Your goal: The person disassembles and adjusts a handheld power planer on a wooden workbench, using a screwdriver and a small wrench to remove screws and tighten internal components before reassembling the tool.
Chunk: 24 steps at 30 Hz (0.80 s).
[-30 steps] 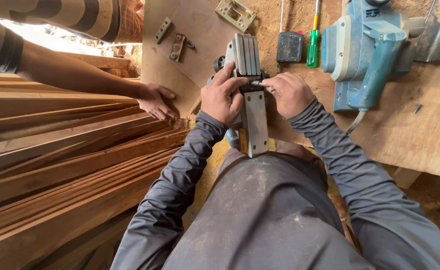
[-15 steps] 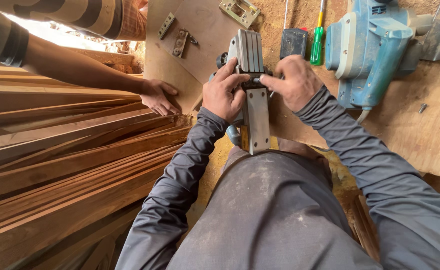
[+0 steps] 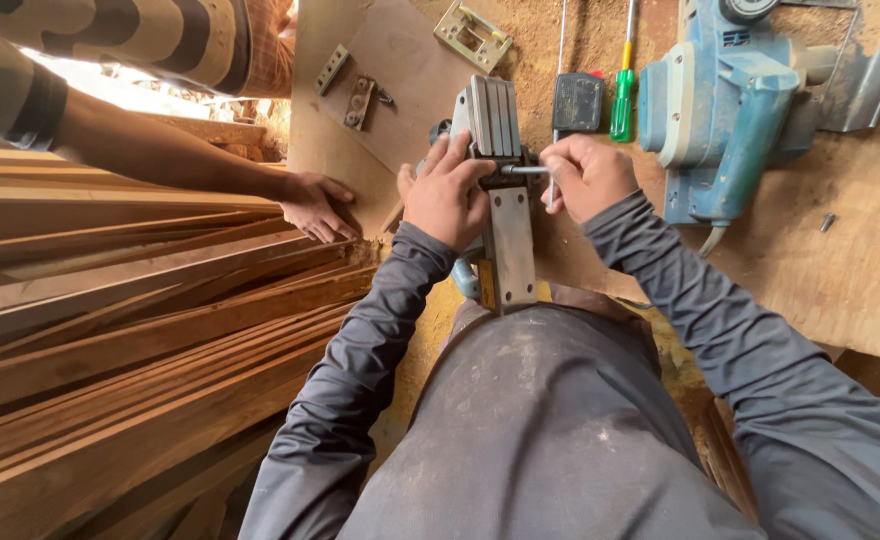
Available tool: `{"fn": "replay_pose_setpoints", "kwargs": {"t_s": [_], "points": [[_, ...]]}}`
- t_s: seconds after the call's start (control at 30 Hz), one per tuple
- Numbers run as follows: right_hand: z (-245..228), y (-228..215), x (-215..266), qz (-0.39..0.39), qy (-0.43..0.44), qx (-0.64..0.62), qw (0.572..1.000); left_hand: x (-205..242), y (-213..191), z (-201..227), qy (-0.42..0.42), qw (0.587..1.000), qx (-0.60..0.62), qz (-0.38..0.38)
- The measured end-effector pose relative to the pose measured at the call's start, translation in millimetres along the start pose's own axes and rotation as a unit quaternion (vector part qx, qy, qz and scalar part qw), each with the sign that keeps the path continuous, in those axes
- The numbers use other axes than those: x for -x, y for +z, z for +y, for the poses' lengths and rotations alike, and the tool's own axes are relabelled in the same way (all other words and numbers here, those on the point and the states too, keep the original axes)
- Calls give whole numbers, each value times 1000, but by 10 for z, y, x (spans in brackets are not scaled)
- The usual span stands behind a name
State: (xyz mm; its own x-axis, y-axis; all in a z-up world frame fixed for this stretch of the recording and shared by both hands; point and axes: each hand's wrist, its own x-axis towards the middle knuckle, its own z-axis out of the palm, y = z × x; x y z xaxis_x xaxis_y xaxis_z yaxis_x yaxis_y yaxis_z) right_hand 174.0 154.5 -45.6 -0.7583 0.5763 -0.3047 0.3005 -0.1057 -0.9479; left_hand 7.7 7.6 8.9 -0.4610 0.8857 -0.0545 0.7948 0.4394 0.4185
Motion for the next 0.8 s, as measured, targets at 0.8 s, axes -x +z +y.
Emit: {"fn": "replay_pose_setpoints", "kwargs": {"t_s": [0.8], "points": [[263, 109, -103, -27, 9, -110, 994, -207, 135, 151, 22, 993, -117, 3]]}}
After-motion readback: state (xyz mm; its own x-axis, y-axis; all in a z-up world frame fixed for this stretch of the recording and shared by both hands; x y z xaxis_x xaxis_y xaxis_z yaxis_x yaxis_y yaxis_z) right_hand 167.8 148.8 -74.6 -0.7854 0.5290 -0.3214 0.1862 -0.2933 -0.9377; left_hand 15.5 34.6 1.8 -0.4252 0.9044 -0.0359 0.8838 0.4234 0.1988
